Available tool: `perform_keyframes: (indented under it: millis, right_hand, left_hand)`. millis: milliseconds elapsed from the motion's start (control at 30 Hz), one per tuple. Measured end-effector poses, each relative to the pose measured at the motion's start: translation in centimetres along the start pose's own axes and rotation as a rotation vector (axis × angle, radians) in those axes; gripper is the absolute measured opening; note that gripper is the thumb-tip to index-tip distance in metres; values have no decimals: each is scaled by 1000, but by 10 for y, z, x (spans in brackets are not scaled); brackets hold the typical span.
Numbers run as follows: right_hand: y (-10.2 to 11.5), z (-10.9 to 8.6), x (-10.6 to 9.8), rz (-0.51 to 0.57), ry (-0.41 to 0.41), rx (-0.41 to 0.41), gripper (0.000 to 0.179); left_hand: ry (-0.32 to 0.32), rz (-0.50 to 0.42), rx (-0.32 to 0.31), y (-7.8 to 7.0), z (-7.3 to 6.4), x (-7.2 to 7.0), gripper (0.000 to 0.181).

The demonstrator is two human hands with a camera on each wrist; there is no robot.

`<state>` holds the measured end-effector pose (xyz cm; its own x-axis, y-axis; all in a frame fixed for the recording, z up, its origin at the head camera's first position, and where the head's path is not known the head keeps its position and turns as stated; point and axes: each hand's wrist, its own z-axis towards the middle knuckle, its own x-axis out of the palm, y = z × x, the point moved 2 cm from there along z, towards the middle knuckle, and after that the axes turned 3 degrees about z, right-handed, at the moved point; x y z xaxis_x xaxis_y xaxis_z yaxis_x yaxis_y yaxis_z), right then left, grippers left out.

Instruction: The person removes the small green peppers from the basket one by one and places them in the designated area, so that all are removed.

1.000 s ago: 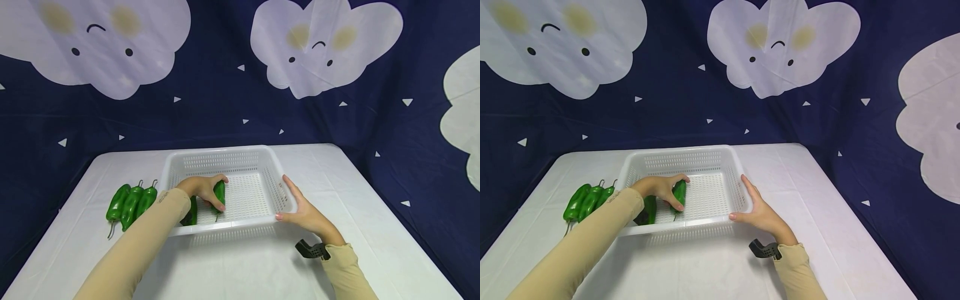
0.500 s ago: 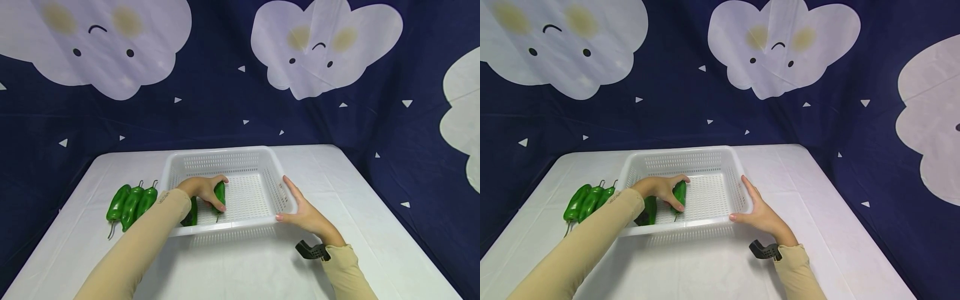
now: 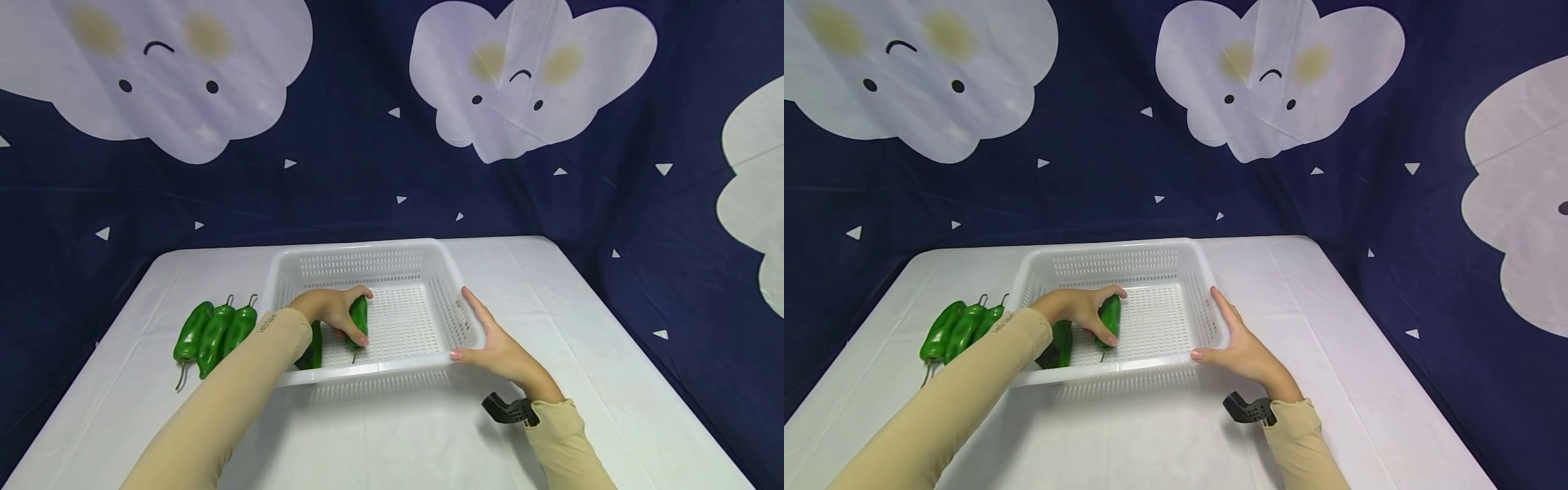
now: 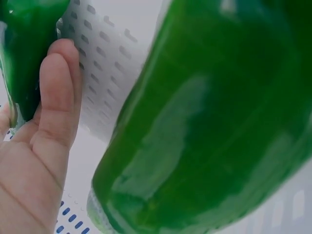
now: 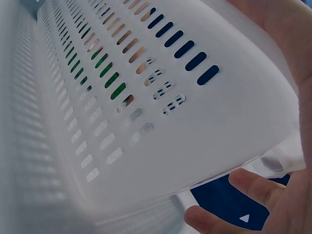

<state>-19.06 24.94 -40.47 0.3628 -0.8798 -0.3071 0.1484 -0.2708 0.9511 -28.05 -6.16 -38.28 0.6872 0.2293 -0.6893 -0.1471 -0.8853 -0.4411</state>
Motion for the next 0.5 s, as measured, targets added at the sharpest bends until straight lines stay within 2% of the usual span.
perform_keyframes:
  millis: [500]
  right_hand:
    - [0,0,0,18,7,0,113]
  left_hand:
    - [0,-10,15,-2,-1,0,105]
